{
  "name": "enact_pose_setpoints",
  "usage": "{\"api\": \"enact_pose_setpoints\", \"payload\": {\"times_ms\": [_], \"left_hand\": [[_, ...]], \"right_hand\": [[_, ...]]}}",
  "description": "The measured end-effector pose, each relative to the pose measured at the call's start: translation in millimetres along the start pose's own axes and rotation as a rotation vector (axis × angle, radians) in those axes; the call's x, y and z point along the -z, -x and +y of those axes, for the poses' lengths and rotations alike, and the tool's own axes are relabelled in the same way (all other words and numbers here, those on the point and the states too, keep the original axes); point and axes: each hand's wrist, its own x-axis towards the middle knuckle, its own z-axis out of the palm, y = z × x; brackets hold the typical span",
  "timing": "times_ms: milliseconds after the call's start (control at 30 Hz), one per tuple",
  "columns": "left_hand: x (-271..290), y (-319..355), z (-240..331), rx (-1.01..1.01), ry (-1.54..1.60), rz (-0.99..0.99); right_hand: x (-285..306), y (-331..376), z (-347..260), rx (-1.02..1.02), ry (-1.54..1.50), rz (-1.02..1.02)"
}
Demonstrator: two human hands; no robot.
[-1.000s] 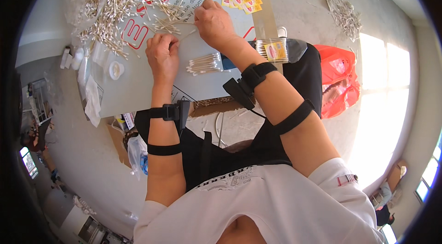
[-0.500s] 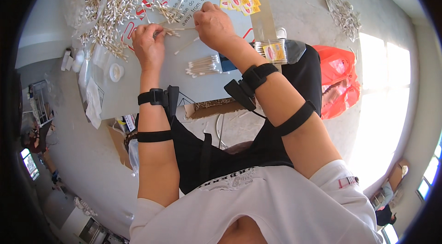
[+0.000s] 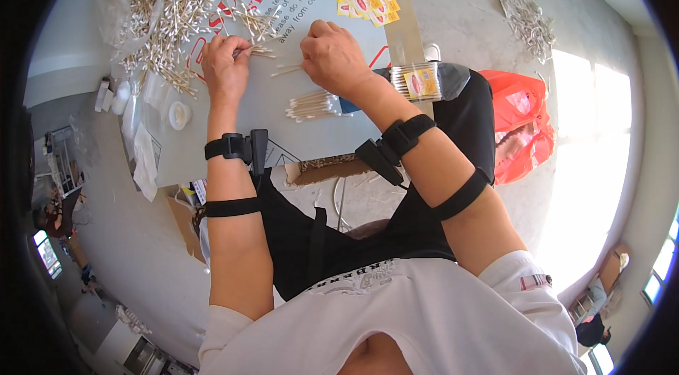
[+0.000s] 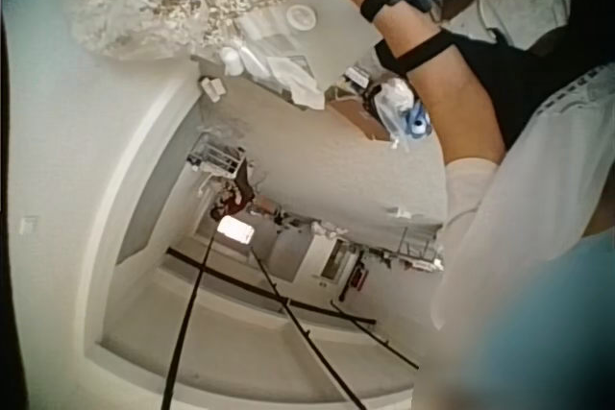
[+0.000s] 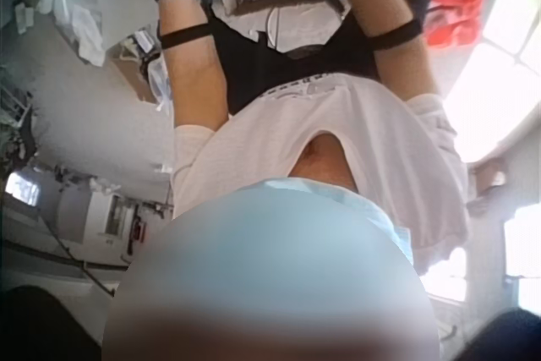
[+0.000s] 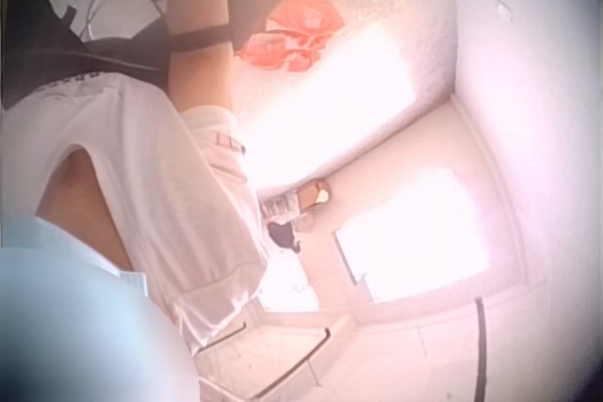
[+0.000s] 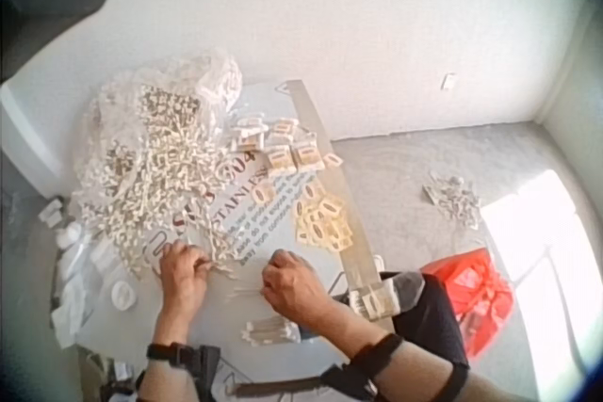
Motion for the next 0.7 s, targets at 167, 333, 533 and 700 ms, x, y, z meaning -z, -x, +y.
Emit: {"api": "enact_pose_setpoints", "payload": {"times_ms": [167,333,533,700], "left_hand": [[3.1,1.0,-2.3,-0.031,-0.019,0.027],[4.9,1.3,0.6,-0.005,-0.014,0.069],[6.0,-0.6,4.7,-0.023,-0.039,0.051],[9.1,3.9,6.5,-0.080,-0.068,-0.052]], "right_hand": [[6.9,-0.9,-6.4,-0.073,-0.088,-0.063],[-9.4,-27.3,-17.9,-0.109,-0.194,0.011],[-37.0,-41.6,-20.3,0.047,0.087,0.037],[-10.2,-36.8,-6.2,0.145,0.091,-0.162]]}}
